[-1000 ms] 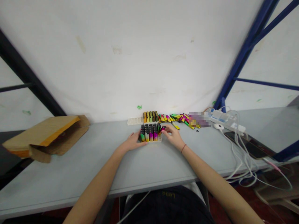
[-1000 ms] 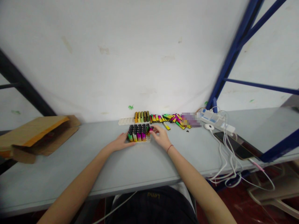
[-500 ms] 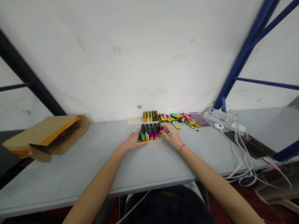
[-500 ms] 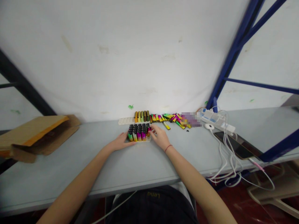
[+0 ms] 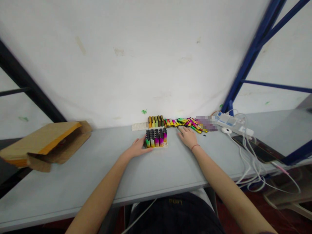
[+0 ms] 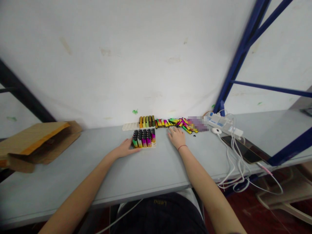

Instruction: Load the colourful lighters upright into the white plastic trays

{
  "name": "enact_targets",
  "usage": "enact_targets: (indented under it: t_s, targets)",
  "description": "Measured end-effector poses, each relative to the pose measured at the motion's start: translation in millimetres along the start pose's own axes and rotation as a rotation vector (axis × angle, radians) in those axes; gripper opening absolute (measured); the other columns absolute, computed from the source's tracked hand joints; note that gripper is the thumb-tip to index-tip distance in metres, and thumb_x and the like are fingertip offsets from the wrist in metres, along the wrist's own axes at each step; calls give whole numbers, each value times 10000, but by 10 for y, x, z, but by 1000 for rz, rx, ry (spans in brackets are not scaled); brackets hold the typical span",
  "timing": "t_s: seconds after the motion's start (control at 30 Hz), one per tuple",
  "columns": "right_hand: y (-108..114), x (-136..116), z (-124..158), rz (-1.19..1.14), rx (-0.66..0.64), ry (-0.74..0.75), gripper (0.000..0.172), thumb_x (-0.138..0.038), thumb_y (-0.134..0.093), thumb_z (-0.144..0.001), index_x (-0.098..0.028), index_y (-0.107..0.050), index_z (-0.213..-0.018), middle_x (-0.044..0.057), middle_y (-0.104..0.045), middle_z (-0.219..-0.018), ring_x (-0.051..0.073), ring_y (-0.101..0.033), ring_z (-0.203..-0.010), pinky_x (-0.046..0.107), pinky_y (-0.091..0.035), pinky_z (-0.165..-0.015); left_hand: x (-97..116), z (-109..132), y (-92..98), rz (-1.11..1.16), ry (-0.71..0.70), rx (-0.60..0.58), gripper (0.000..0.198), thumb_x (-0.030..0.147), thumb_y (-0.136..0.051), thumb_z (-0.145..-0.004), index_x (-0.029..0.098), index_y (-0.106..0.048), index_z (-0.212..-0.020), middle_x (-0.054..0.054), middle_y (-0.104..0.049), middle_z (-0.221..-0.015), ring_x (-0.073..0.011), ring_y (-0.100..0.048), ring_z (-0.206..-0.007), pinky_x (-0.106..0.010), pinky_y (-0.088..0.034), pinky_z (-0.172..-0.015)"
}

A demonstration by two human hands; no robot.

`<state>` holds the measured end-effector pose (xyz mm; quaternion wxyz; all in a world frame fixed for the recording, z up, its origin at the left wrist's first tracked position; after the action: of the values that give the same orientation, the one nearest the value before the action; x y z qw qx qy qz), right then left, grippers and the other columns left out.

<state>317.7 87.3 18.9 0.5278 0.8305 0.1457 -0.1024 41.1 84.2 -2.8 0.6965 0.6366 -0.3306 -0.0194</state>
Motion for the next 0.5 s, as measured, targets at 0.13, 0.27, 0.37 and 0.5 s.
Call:
enact_targets:
  t_s: [0.13,0.27,0.37,0.5]
  targets:
    - [-63,19,19,99,-145,-61,220,-345,-580,-944,-177,-707,-1007,174,-703,-1046,312,-619,-1031,403,-443,-867,-1,-5,-15,0,7,-15,846,646,-570,-795,142,-411,-1455,-176,-469,-1524,-362,-403,-1423,-521,-243,-1197]
    - [-79,-51,30,129,-178,-53,261,-191,-524,-946,-121,-605,-1184,179,-692,-1055,281,-626,-1004,347,-447,-841,8,-3,-15,2,6,-6,868,640,-571,-790,142,-380,-1475,-182,-446,-1539,-367,-388,-1431,-548,-214,-1200]
    - [-96,-172,20,14,-146,84,285,-124,-450,-943,-98,-582,-1194,193,-661,-1123,270,-594,-1064,353,-431,-929,11,1,-15,12,3,-5,863,634,-569,-791,151,-376,-1479,-174,-412,-1563,-364,-366,-1445,-555,-201,-1203]
    - [-101,-249,33,-372,-95,145,253,-253,-360,-991,-153,-560,-1108,112,-648,-933,236,-599,-887,354,-471,-831,18,7,-2,15,2,0,870,637,-586,-786,159,-381,-1483,-167,-441,-1547,-363,-380,-1439,-546,-209,-1203]
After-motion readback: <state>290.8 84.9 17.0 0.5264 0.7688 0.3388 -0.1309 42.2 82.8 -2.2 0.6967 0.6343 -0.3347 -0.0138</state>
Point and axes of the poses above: each hand's wrist, its own z-axis away from the middle knuckle, its own y-axis out of the back of the hand, x = y × z, the point moved 9 cm from there along -z, towards the middle knuckle
